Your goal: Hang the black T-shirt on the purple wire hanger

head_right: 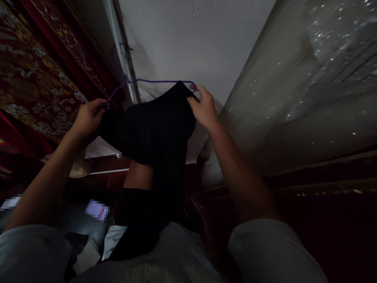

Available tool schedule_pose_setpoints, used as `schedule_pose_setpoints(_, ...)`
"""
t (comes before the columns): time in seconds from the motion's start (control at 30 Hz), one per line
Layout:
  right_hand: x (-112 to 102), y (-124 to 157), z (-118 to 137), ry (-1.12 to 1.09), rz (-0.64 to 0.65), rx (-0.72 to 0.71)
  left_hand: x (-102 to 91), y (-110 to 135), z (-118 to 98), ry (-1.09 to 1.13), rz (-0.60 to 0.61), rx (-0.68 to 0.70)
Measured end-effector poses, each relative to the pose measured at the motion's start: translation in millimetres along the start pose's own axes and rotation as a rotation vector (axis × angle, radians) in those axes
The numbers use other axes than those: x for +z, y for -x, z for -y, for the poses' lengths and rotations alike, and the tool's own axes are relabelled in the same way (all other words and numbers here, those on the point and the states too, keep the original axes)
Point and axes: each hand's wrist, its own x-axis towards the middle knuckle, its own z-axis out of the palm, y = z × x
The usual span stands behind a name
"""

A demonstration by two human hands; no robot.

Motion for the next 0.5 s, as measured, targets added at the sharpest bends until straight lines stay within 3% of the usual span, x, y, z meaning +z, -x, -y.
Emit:
schedule_pose_setpoints(0.1, -9.1, -10.8, 19.5, 0.050, 0.048, 0.022, -3.9, -0.7, 6.5, -0.067, -0.055, 0.019)
schedule_pose_setpoints(0.23, -16.1, 0.2, 58.8, 0.033, 0.127, 0.031, -10.5, -1.2, 15.7, -0.173, -0.152, 0.006)
schedule_pose_setpoints(0.33, -18.7, 5.8, 71.6, -0.127, 0.266, 0.100, -11.4, -5.7, 16.8, -0.181, -0.099, -0.057)
schedule_pose_setpoints(0.5, -19.5, -1.9, 70.6, -0.337, 0.451, 0.265, -11.3, -16.4, 17.9, -0.138, -0.042, -0.082)
